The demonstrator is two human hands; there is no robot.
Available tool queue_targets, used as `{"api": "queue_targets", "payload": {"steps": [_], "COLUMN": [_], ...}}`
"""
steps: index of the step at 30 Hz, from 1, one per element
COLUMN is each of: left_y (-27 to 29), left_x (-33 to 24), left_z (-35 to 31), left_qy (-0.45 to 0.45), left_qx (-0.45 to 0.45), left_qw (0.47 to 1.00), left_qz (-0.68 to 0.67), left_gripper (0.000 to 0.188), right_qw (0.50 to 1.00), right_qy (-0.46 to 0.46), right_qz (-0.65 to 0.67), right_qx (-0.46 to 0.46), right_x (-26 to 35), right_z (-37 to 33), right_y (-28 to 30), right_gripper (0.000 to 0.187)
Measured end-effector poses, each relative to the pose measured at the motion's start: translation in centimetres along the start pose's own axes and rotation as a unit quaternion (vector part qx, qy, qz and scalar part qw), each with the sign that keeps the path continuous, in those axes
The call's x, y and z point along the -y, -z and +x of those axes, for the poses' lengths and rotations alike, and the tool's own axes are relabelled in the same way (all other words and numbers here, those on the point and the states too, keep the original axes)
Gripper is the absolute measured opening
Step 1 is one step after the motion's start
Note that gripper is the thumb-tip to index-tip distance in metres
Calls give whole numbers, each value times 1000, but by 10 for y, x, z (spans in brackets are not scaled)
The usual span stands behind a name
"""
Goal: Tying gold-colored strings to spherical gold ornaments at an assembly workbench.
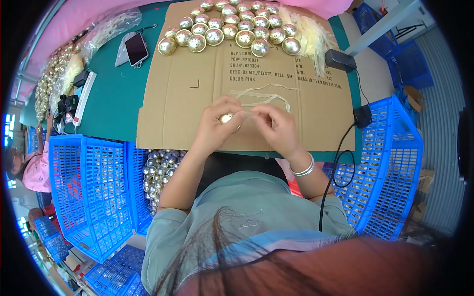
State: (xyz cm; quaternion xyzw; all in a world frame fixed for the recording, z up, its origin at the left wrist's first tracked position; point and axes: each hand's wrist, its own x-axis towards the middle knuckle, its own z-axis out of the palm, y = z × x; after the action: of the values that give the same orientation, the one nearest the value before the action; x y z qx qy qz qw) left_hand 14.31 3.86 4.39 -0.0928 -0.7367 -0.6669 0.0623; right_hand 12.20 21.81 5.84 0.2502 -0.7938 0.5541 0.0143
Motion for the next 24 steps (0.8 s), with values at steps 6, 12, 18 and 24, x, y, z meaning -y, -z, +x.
{"api": "queue_targets", "payload": {"steps": [6, 12, 18, 24], "left_y": [3, -2, -9, -14], "left_x": [12, 17, 17, 13], "left_z": [-10, -24, -31, -35], "left_qy": [42, 189, 184, 167], "left_qx": [19, 4, -31, -54], "left_qw": [993, 747, 696, 728], "left_qz": [-108, -638, -694, -663], "left_gripper": [15, 42, 41, 41], "right_qw": [927, 981, 969, 987], "right_qy": [317, -61, -78, -39], "right_qz": [-191, 161, 219, 124], "right_qx": [-61, -85, -79, -97], "right_x": [-10, -2, -3, 3], "right_z": [7, -10, -15, -12], "right_y": [-6, -26, -52, -51], "right_gripper": [9, 3, 3, 4]}}
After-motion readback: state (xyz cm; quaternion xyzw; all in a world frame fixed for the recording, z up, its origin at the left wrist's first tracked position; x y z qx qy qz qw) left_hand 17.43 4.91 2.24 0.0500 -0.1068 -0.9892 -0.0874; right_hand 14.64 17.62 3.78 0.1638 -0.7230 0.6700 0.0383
